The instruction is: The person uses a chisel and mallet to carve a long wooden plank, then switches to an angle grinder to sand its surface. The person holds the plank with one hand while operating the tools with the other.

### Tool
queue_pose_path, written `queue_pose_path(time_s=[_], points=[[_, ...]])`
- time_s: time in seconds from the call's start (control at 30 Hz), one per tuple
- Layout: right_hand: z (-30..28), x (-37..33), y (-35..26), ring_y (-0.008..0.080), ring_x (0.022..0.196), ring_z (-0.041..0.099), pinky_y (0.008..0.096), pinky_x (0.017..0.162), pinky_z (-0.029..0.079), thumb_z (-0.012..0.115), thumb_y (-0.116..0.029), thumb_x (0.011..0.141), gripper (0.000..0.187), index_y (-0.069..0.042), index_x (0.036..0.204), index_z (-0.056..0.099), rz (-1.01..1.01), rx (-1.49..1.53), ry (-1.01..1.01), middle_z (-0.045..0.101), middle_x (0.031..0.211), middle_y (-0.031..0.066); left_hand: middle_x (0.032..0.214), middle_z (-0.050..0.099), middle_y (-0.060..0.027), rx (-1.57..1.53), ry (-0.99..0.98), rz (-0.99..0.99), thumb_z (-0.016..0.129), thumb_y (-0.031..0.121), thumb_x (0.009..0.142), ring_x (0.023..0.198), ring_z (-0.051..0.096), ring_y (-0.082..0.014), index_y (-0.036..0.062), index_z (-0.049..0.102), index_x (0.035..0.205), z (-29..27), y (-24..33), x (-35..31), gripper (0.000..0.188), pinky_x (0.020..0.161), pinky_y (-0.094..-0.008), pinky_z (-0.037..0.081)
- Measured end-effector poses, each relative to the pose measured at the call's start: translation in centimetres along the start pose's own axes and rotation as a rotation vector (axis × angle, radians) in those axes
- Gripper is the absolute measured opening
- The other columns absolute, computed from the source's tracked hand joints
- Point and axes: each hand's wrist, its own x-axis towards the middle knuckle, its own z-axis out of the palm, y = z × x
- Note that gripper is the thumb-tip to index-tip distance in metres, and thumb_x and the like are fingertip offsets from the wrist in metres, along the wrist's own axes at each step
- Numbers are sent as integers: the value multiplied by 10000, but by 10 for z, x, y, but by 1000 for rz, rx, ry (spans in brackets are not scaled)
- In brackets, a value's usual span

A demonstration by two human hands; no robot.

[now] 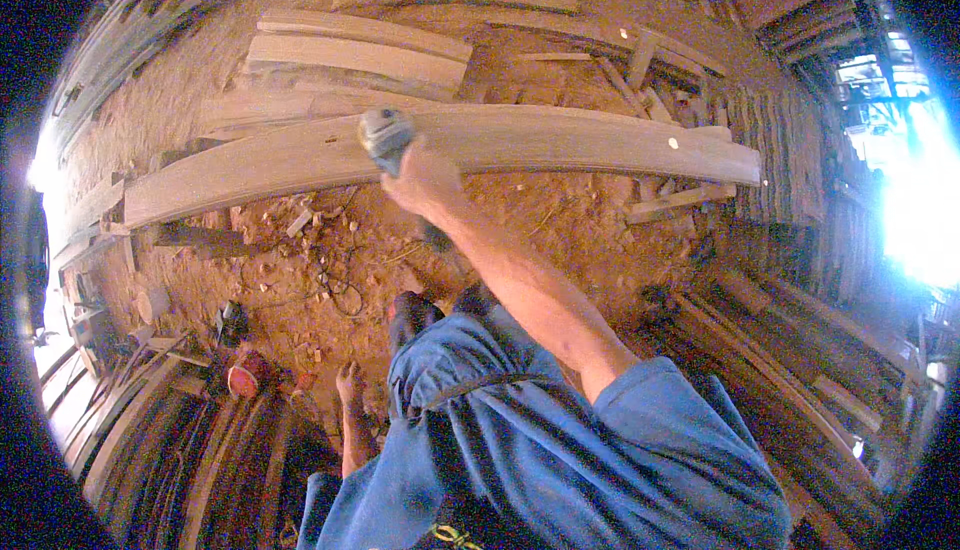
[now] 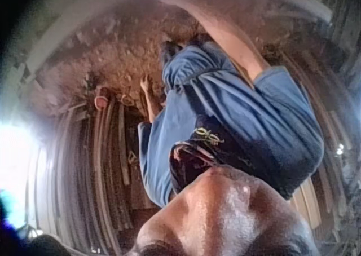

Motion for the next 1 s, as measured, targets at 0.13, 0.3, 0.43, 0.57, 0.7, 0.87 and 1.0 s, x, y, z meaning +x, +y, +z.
queue_pose_path(time_s=[0.13, 0.3, 0.43, 0.57, 0.7, 0.87, 1.0], points=[[-46, -34, 115, 466, 881, 673, 533, 771, 551, 704, -514, 798, 750, 102, 1161, 476, 176, -42, 129, 680, 941, 290, 1087, 674, -148, 59, 9, 90, 680, 251, 923, 845, 673, -187, -50, 549, 1292, 48, 20, -6, 494, 673, -293, 524], [-130, -84, 289, 463, 1016, 646, 509, 844, 525, 720, -583, 760, 834, 125, 1153, 520, 478, -81, 196, 650, 1067, 330, 1020, 697, -146, 138, -12, 112, 673, 287, 927, 812, 675, -186, -50, 563, 1274, 107, 22, -23, 497, 678, -289, 509], [-167, -113, 376, 466, 1009, 643, 505, 833, 518, 747, -572, 746, 800, 118, 1095, 543, 583, -19, 296, 652, 1054, 325, 943, 698, -132, 326, -27, 127, 674, 259, 925, 763, 640, -158, -50, 567, 1264, 140, 13, -33, 471, 672, -286, 502], [-156, -113, 375, 479, 1023, 633, 506, 861, 516, 718, -593, 770, 863, 140, 1163, 485, 572, -30, 250, 647, 1064, 331, 948, 703, -164, 313, -90, 99, 692, 299, 909, 800, 661, -170, -59, 562, 1265, 148, 16, -44, 521, 691, -305, 512], [-118, -102, 299, 482, 1000, 641, 522, 870, 522, 698, -555, 799, 868, 145, 1235, 429, 429, -150, 244, 636, 1071, 347, 990, 701, -182, 385, -66, 127, 682, 303, 911, 813, 681, -191, -60, 565, 1274, 136, 28, -38, 526, 725, -322, 526], [-81, -85, 187, 486, 972, 646, 531, 858, 523, 703, -516, 802, 853, 146, 1250, 405, 370, -44, 48, 642, 1041, 344, 996, 700, -185, 351, -43, 95, 680, 322, 911, 789, 675, -188, -70, 559, 1281, 106, 39, -7, 553, 735, -312, 526], [-43, -66, 104, 462, 937, 666, 528, 834, 540, 699, -512, 802, 879, 169, 1266, 392, 270, -130, 10, 657, 1010, 329, 986, 695, -173, 287, -48, 135, 691, 301, 907, 807, 659, -187, -72, 553, 1294, 63, 46, 10, 555, 743, -303, 521]])
